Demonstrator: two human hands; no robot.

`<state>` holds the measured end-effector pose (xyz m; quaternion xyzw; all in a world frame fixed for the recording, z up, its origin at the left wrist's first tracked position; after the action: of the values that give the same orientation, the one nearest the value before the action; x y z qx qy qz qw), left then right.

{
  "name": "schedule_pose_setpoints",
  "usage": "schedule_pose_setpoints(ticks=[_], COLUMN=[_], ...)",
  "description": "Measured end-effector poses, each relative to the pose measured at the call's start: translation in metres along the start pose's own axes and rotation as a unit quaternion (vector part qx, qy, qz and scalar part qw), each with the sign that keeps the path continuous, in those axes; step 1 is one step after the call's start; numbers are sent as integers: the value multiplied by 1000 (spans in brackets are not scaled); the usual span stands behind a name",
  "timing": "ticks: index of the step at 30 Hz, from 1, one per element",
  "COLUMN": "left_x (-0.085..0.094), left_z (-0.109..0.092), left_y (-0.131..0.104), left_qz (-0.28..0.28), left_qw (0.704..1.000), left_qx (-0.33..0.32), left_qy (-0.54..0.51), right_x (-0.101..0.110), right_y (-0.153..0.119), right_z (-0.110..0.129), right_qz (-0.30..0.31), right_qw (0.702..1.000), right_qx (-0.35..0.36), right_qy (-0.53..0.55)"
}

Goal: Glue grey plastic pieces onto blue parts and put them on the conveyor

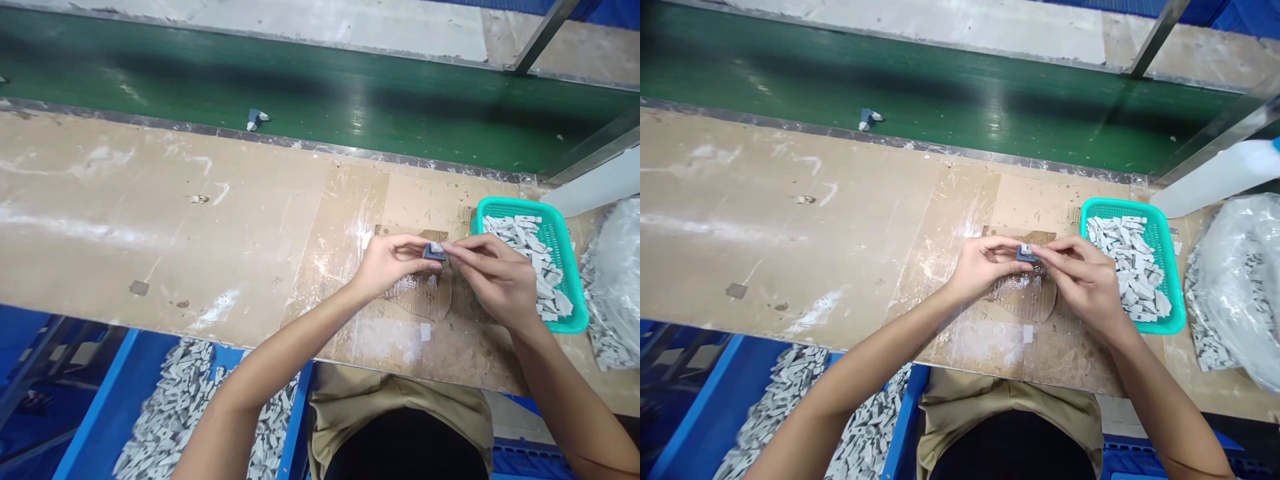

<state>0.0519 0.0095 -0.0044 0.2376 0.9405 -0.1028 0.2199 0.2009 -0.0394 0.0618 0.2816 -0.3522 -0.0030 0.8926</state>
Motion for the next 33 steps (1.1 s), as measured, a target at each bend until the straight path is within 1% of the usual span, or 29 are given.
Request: schedule_pose_setpoints(ticks=[4, 9, 13, 18, 21, 25, 27, 30, 31, 33], left_x=[2, 3, 2, 2, 1, 2, 6, 7, 7, 9], left_z=[2, 3, 0, -10, -16, -15, -9, 1, 3, 2], left_y=[-1, -2, -4, -5, -6, -3, -1, 3, 3, 4], left_qz=[-27, -45, -41, -42, -32, -35, -42, -31, -28, -42], left_qw=[1000, 998, 996, 987, 985, 982, 984, 992, 995, 995], left_qx=[7, 15, 18, 12, 10, 27, 50, 86, 90, 88], left_qy=[10, 48, 79, 151, 169, 182, 168, 82, 44, -24], right_x=[-2, -6, -10, -12, -15, -21, -24, -23, -19, -5], right_y=[1, 1, -1, -3, -4, -6, -7, -5, -4, -2], right_z=[-2, -6, -9, -11, -13, -17, -19, -21, -22, -24], right_qz=[31, 45, 62, 60, 61, 59, 64, 69, 58, 8], right_qw=[999, 996, 993, 993, 993, 994, 993, 991, 991, 992], right_qx=[-10, -26, -43, -20, -11, -17, -35, -76, -89, -111], right_qy=[41, 74, 91, 102, 102, 95, 90, 90, 87, 66])
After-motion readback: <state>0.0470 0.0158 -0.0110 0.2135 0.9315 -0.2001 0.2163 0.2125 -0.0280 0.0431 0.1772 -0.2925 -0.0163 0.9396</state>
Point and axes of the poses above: each hand's wrist, its own y-axis towards the middle knuckle, its own x-axis out of the back of the hand, z = x × y, the point moved 6 cm from there along y, towards the middle knuckle, and after that the axes turned 2 degrees about -y, right-handed, at the moved point
